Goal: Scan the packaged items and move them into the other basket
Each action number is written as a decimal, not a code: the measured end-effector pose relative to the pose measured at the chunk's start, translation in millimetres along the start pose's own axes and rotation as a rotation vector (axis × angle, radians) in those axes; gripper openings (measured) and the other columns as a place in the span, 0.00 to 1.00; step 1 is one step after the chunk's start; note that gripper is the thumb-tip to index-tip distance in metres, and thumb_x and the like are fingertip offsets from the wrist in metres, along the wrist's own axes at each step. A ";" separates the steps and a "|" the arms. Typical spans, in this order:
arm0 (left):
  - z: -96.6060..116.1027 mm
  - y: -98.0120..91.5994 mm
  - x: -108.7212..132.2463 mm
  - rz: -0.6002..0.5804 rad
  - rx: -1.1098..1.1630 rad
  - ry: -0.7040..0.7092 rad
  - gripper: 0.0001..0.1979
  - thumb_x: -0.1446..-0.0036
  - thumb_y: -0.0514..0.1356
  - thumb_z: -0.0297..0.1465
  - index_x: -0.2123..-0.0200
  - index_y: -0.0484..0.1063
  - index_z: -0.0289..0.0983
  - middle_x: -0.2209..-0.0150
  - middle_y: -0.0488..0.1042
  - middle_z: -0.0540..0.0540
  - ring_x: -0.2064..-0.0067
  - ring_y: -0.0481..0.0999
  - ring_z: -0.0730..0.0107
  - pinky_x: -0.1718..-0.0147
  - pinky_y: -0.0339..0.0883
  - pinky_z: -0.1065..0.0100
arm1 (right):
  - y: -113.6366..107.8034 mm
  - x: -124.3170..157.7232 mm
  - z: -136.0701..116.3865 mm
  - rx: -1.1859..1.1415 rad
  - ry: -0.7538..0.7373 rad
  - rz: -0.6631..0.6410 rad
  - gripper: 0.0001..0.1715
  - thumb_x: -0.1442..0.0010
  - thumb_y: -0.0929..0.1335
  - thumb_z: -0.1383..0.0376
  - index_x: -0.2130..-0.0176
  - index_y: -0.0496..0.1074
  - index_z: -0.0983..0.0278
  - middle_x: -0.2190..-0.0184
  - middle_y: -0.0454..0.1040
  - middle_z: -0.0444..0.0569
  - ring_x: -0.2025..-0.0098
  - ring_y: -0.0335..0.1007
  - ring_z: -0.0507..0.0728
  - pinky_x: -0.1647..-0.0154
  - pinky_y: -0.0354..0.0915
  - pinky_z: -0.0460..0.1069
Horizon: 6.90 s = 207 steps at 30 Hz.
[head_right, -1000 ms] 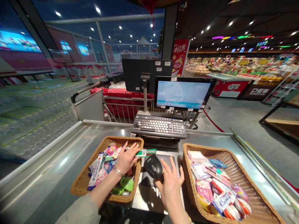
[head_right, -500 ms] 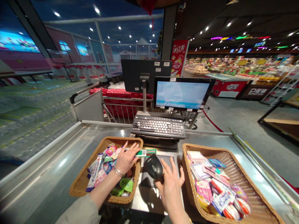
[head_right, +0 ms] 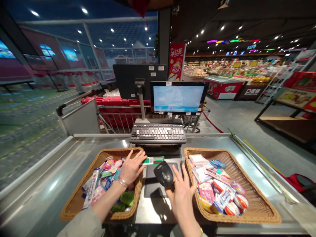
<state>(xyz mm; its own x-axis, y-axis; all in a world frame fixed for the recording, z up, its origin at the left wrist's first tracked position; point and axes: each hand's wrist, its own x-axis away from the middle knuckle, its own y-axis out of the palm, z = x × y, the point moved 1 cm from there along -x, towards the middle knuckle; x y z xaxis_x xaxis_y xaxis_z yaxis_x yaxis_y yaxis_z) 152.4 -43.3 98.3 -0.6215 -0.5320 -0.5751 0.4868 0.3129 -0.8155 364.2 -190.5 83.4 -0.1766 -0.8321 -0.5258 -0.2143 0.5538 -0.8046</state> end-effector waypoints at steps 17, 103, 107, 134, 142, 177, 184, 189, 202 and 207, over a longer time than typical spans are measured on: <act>36.3 11.7 -36.8 0.048 0.065 0.167 0.17 0.39 0.60 0.28 0.46 0.70 0.38 0.45 0.75 0.41 0.41 0.71 0.57 0.35 0.52 0.42 | -24.0 17.8 29.7 0.110 0.137 0.138 0.19 0.48 0.65 0.68 0.56 0.74 0.57 0.44 0.73 0.47 0.35 0.55 0.68 0.39 0.42 0.69; 79.2 17.8 -29.0 -0.092 0.100 -0.070 0.33 0.40 0.56 0.50 0.38 0.60 0.40 0.42 0.71 0.37 0.39 0.69 0.51 0.37 0.54 0.40 | -54.8 17.7 60.0 0.131 0.234 0.153 0.13 0.40 0.62 0.61 0.64 0.74 0.60 0.43 0.72 0.52 0.32 0.49 0.68 0.38 0.42 0.69; 60.1 7.4 -2.8 -0.113 0.055 -0.146 0.33 0.40 0.56 0.50 0.38 0.60 0.38 0.41 0.70 0.36 0.38 0.68 0.51 0.38 0.54 0.40 | -40.3 13.1 39.3 0.086 0.158 0.140 0.12 0.40 0.62 0.61 0.63 0.74 0.60 0.43 0.72 0.50 0.33 0.50 0.68 0.38 0.43 0.68; -81.5 -29.2 117.0 -0.599 -0.100 -0.501 0.30 0.44 0.62 0.31 0.38 0.60 0.40 0.37 0.64 0.37 0.34 0.60 0.51 0.34 0.39 0.41 | 27.9 5.9 -20.6 -0.025 -0.044 -0.046 0.10 0.43 0.64 0.60 0.64 0.73 0.60 0.43 0.72 0.51 0.35 0.56 0.68 0.40 0.45 0.69; -96.4 -16.3 126.4 -0.725 -0.075 -0.495 0.28 0.48 0.63 0.26 0.43 0.66 0.40 0.40 0.69 0.38 0.35 0.63 0.54 0.33 0.41 0.47 | 39.3 -0.9 -22.6 -0.036 -0.052 -0.058 0.11 0.41 0.63 0.57 0.66 0.72 0.60 0.43 0.72 0.51 0.35 0.55 0.67 0.39 0.44 0.69; -81.4 -5.3 98.5 -0.859 -0.213 -0.777 0.15 0.43 0.52 0.26 0.56 0.75 0.35 0.60 0.80 0.34 0.58 0.81 0.50 0.60 0.72 0.56 | 49.2 -9.6 -20.6 -0.060 -0.023 -0.102 0.10 0.43 0.63 0.60 0.67 0.73 0.59 0.43 0.72 0.50 0.34 0.54 0.66 0.39 0.43 0.69; -81.2 -29.1 104.9 -0.671 -0.183 -0.758 0.21 0.40 0.53 0.33 0.44 0.70 0.45 0.53 0.80 0.43 0.53 0.79 0.57 0.55 0.71 0.61 | 45.7 -7.1 -19.4 -0.067 -0.029 -0.094 0.10 0.43 0.63 0.61 0.66 0.72 0.59 0.43 0.72 0.50 0.34 0.53 0.65 0.38 0.43 0.68; -70.3 -39.6 103.2 -0.506 -0.121 -0.739 0.20 0.38 0.54 0.35 0.44 0.71 0.48 0.51 0.79 0.47 0.51 0.78 0.61 0.51 0.70 0.63 | 41.0 -6.0 -20.1 -0.076 -0.015 -0.106 0.11 0.43 0.63 0.61 0.65 0.73 0.59 0.43 0.71 0.50 0.33 0.53 0.65 0.38 0.42 0.68; -42.5 -33.2 77.5 -0.181 0.060 -0.439 0.18 0.36 0.51 0.29 0.45 0.71 0.44 0.45 0.75 0.49 0.44 0.74 0.65 0.40 0.65 0.59 | 26.3 -0.6 -19.3 -0.106 -0.009 -0.087 0.11 0.42 0.63 0.61 0.62 0.72 0.59 0.41 0.70 0.50 0.33 0.52 0.66 0.37 0.43 0.70; -31.9 -28.0 62.8 -0.091 0.057 -0.293 0.18 0.34 0.49 0.29 0.44 0.69 0.40 0.44 0.75 0.46 0.43 0.74 0.66 0.39 0.64 0.59 | 20.3 1.1 -18.3 -0.089 -0.008 -0.053 0.10 0.44 0.63 0.63 0.63 0.73 0.59 0.42 0.71 0.50 0.34 0.54 0.66 0.38 0.44 0.70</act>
<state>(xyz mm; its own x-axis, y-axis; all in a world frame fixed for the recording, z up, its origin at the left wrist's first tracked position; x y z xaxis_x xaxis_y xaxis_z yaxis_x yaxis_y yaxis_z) 80.1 -60.4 83.0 -0.4651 -0.7624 -0.4498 0.4761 0.2129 -0.8532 342.1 -179.7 71.5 -0.1547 -0.8604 -0.4855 -0.3074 0.5089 -0.8040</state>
